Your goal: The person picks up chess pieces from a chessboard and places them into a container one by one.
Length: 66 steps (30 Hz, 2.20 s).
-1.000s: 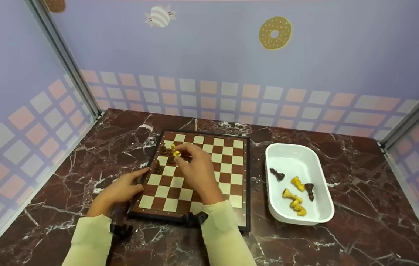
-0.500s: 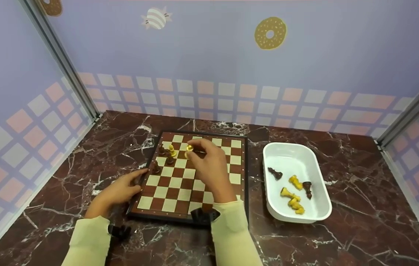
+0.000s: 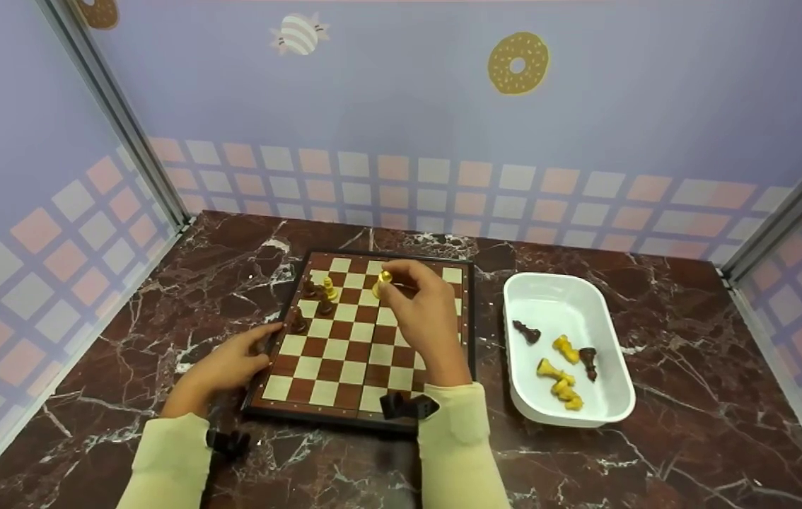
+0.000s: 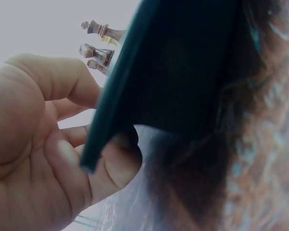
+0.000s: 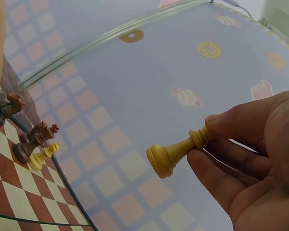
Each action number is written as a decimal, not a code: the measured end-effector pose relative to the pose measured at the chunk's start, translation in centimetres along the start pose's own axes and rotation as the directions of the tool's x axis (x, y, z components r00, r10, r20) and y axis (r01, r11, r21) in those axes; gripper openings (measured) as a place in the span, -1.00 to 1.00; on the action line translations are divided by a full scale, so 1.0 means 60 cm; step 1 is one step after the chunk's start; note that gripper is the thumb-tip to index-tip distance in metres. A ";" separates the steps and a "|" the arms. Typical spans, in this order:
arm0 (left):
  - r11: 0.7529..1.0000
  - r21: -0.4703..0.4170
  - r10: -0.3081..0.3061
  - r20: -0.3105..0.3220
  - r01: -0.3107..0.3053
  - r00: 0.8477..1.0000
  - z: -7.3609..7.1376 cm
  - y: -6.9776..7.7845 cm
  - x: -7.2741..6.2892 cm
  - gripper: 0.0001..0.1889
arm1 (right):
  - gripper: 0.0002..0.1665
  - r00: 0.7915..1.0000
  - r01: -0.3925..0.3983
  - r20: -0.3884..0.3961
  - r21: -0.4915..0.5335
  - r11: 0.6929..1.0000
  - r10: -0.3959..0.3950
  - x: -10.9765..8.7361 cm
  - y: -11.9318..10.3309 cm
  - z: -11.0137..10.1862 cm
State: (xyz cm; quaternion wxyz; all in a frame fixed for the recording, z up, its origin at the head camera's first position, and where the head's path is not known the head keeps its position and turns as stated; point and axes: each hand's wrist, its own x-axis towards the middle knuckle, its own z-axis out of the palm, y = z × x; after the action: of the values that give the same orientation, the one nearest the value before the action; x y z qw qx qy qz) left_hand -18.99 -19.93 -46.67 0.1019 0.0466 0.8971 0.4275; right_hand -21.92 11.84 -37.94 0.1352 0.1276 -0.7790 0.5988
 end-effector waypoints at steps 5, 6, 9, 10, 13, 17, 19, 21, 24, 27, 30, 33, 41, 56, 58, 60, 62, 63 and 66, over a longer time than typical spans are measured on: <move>1.000 -0.006 -0.003 0.002 0.003 1.000 0.000 0.001 -0.001 -0.27 | -0.74 1.000 -0.004 -0.019 -0.017 1.000 0.004 0.003 0.004 -0.010; 1.000 -0.007 -0.008 0.005 0.008 1.000 0.000 0.001 -0.001 -0.27 | -0.74 1.000 -0.008 -0.023 -0.017 1.000 0.008 0.003 0.005 -0.011; 1.000 -0.009 -0.020 0.013 0.020 1.000 0.000 0.001 -0.001 -0.29 | -0.74 0.999 -0.016 -0.035 -0.008 1.000 0.015 0.004 0.007 -0.016; 1.000 -0.009 -0.023 0.015 0.023 1.000 0.000 0.001 -0.001 -0.29 | -0.75 0.999 -0.017 -0.040 -0.004 1.000 0.016 0.004 0.007 -0.018; 1.000 -0.007 -0.027 0.014 0.027 1.000 0.000 0.000 0.000 -0.30 | -0.75 0.998 -0.010 -0.056 0.009 1.000 0.010 0.005 0.009 -0.023; 1.000 -0.006 -0.023 0.006 0.023 1.000 0.001 -0.001 0.001 -0.29 | -0.74 0.997 -0.009 -0.071 0.037 0.999 0.011 0.006 0.011 -0.032; 1.000 -0.003 -0.021 0.003 0.021 1.000 0.001 -0.001 0.001 -0.29 | -0.74 0.997 -0.012 -0.076 0.043 0.999 0.015 0.007 0.013 -0.037; 1.000 -0.001 -0.016 -0.001 0.016 1.000 0.002 -0.001 0.000 -0.29 | -0.74 0.997 -0.015 -0.079 0.050 0.999 0.019 0.007 0.015 -0.041; 1.000 0.002 -0.015 -0.004 0.015 1.000 0.002 -0.001 -0.001 -0.29 | -0.74 0.996 -0.007 -0.091 0.049 0.999 0.011 0.009 0.017 -0.046; 1.000 0.002 -0.019 -0.003 0.019 1.000 0.002 -0.002 0.000 -0.29 | -0.74 0.994 -0.012 -0.104 0.049 0.999 0.017 0.010 0.019 -0.049; 1.000 -0.004 -0.018 0.002 0.018 1.000 0.002 -0.001 -0.001 -0.29 | -0.73 0.992 -0.029 -0.120 0.048 0.998 0.034 0.011 0.020 -0.053; 1.000 -0.008 -0.017 0.007 0.017 1.000 0.001 0.000 -0.002 -0.29 | -0.72 0.991 -0.036 -0.129 0.040 0.999 0.041 0.011 0.021 -0.058; 1.000 -0.022 -0.017 0.027 0.017 0.999 0.000 0.001 -0.002 -0.29 | -0.70 0.988 -0.058 -0.141 0.070 0.996 0.067 0.009 0.021 -0.072; 0.999 -0.036 -0.007 0.003 0.007 1.000 0.003 -0.001 0.000 -0.26 | -0.72 0.975 -0.030 -0.218 0.107 0.994 0.052 0.012 0.025 -0.094; 0.999 -0.035 -0.010 0.001 0.010 1.000 0.004 -0.001 0.000 -0.26 | -0.71 0.971 -0.038 -0.228 0.123 0.992 0.065 0.012 0.025 -0.096; 0.999 -0.033 -0.014 -0.002 0.014 1.000 0.004 -0.001 0.000 -0.26 | -0.71 0.968 -0.040 -0.238 0.143 0.989 0.074 0.011 0.026 -0.098; 0.999 -0.031 -0.018 -0.005 0.018 1.000 0.004 -0.001 -0.001 -0.27 | -0.71 0.965 -0.035 -0.250 0.152 0.988 0.073 0.011 0.027 -0.102; 0.999 -0.031 -0.020 -0.004 0.020 1.000 0.005 -0.002 0.000 -0.27 | -0.71 0.964 -0.031 -0.257 0.154 0.988 0.071 0.011 0.028 -0.103; 0.999 -0.029 -0.022 0.001 0.022 1.000 0.004 -0.003 0.000 -0.27 | -0.72 0.958 -0.028 -0.280 0.155 0.988 0.071 0.012 0.029 -0.107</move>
State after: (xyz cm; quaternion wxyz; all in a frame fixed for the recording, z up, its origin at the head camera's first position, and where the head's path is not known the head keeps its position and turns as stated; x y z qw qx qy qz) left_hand -18.95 -19.86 -46.97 0.1075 0.0352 0.8911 0.4394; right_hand -22.84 18.49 -37.64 0.2206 0.0304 -0.7076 0.6706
